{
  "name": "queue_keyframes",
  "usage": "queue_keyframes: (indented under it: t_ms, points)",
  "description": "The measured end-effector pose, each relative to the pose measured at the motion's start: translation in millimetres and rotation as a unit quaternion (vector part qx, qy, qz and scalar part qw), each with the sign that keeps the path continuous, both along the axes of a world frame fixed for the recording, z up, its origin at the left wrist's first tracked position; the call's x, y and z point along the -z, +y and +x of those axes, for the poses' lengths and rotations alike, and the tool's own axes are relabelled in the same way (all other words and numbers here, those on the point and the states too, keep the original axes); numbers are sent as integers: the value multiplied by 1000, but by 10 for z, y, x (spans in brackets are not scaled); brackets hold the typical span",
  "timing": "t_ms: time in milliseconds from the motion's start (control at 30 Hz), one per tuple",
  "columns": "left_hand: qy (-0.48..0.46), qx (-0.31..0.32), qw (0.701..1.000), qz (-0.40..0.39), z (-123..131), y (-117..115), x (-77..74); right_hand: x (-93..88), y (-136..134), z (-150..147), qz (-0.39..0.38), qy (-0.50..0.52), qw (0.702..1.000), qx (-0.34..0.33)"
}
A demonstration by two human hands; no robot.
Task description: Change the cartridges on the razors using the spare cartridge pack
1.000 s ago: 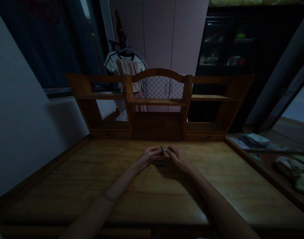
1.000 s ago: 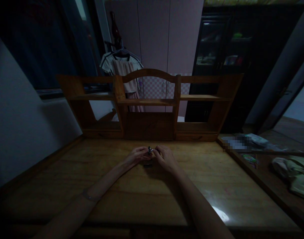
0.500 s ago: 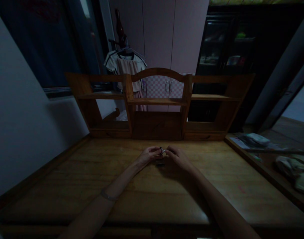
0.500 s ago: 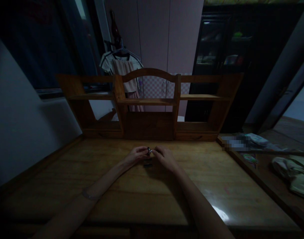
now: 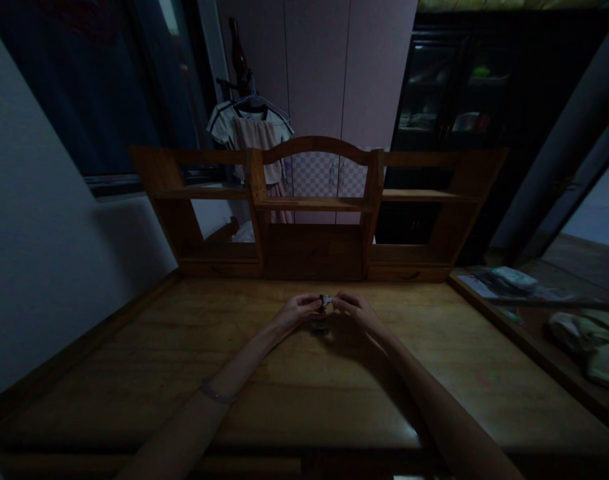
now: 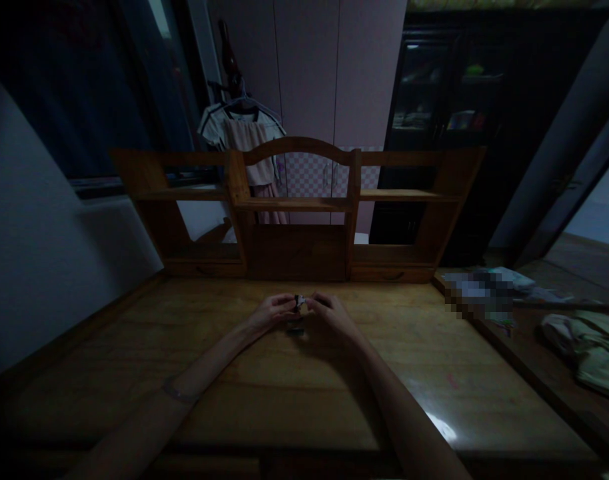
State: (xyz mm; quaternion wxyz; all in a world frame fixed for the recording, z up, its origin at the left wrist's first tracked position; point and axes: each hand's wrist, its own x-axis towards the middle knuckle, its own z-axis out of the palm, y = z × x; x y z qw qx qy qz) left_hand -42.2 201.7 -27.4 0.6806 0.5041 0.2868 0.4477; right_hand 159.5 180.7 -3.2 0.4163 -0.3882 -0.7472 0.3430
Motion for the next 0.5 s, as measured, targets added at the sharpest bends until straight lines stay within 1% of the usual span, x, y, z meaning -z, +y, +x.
queue_keyframes:
  t_ms: [133, 200, 267, 333, 400, 500]
  points:
    - [25, -14, 1000, 5, -10, 19, 23, 53, 135, 112, -14, 88, 994, 56]
    - [62, -29, 998, 16, -25, 37, 32, 77, 209, 186, -25, 123, 988, 87]
    - [116, -59, 990, 47, -51, 51, 9, 95, 264, 246, -36, 161, 982, 96]
    - [179, -98, 973, 108, -89, 51, -61, 107, 289, 281, -44, 181, 978, 90]
    - [243, -123, 944, 187, -128, 29, -176, 117, 290, 291, -48, 185, 978, 84]
    - [332, -111, 896, 274, -152, -38, -376, 138, 272, 282, -42, 187, 978, 84]
